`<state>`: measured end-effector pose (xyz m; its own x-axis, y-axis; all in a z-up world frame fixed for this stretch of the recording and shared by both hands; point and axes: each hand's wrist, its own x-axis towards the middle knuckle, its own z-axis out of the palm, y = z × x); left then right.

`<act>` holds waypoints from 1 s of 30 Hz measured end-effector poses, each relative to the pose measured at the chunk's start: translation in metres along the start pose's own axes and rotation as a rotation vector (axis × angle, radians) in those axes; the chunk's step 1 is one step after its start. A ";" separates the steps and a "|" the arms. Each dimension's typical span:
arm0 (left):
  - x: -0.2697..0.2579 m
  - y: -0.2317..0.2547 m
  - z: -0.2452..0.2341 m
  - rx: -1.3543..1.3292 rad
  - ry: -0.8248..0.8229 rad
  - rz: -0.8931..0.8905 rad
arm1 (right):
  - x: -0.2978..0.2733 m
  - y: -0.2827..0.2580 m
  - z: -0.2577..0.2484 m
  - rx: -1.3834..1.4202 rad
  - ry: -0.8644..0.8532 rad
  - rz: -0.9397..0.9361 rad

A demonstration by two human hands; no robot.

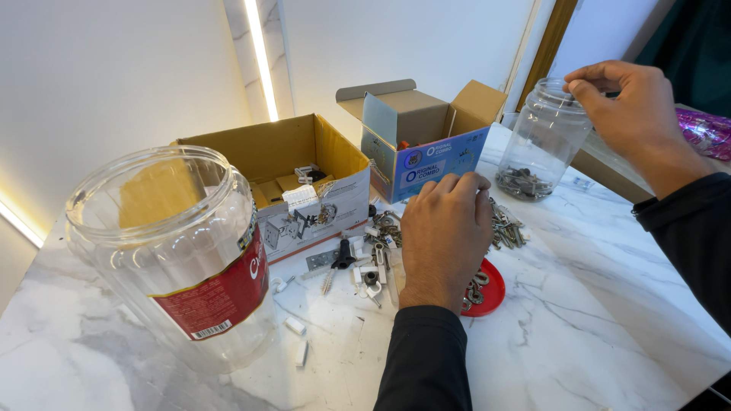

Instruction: The person sorts small metal fasteners from a pile on a marble countertop into a clear plastic jar. They pick up individual screws and washers, place them into the jar, and occasionally move the jar or a red lid aside to continue sorting.

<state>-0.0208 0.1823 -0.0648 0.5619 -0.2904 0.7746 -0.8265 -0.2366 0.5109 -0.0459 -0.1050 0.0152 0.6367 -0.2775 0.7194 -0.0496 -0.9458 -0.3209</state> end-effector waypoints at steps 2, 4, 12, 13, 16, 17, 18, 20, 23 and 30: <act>0.002 -0.001 -0.002 0.011 0.040 -0.009 | -0.001 -0.006 -0.004 0.010 0.004 -0.027; 0.004 -0.004 -0.005 0.032 0.080 -0.018 | -0.004 -0.017 -0.007 -0.067 0.084 -0.129; 0.013 -0.017 -0.025 0.284 -0.007 -0.172 | -0.026 -0.080 -0.005 -0.089 0.104 -0.294; 0.012 -0.020 -0.028 0.351 -0.092 -0.192 | -0.028 -0.087 0.000 -0.006 0.076 -0.386; 0.009 -0.028 -0.035 0.498 -0.303 -0.243 | -0.026 -0.104 0.020 0.349 -0.344 -0.182; 0.006 -0.030 -0.037 0.509 -0.346 -0.251 | -0.025 -0.110 0.026 0.479 -0.543 -0.031; 0.005 -0.033 -0.038 0.520 -0.385 -0.258 | -0.025 -0.115 0.032 0.498 -0.639 0.017; 0.002 -0.039 -0.039 0.524 -0.364 -0.252 | -0.024 -0.124 0.045 0.529 -0.830 0.113; -0.001 -0.048 -0.035 0.522 -0.338 -0.242 | -0.028 -0.130 0.060 0.282 -0.966 0.125; -0.006 -0.050 -0.031 0.471 -0.317 -0.251 | -0.043 -0.142 0.096 0.314 -1.088 -0.030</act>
<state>0.0160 0.2244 -0.0836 0.7802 -0.4167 0.4666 -0.6040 -0.6961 0.3882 0.0072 0.0577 -0.0292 0.9732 0.1835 -0.1388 0.0747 -0.8226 -0.5636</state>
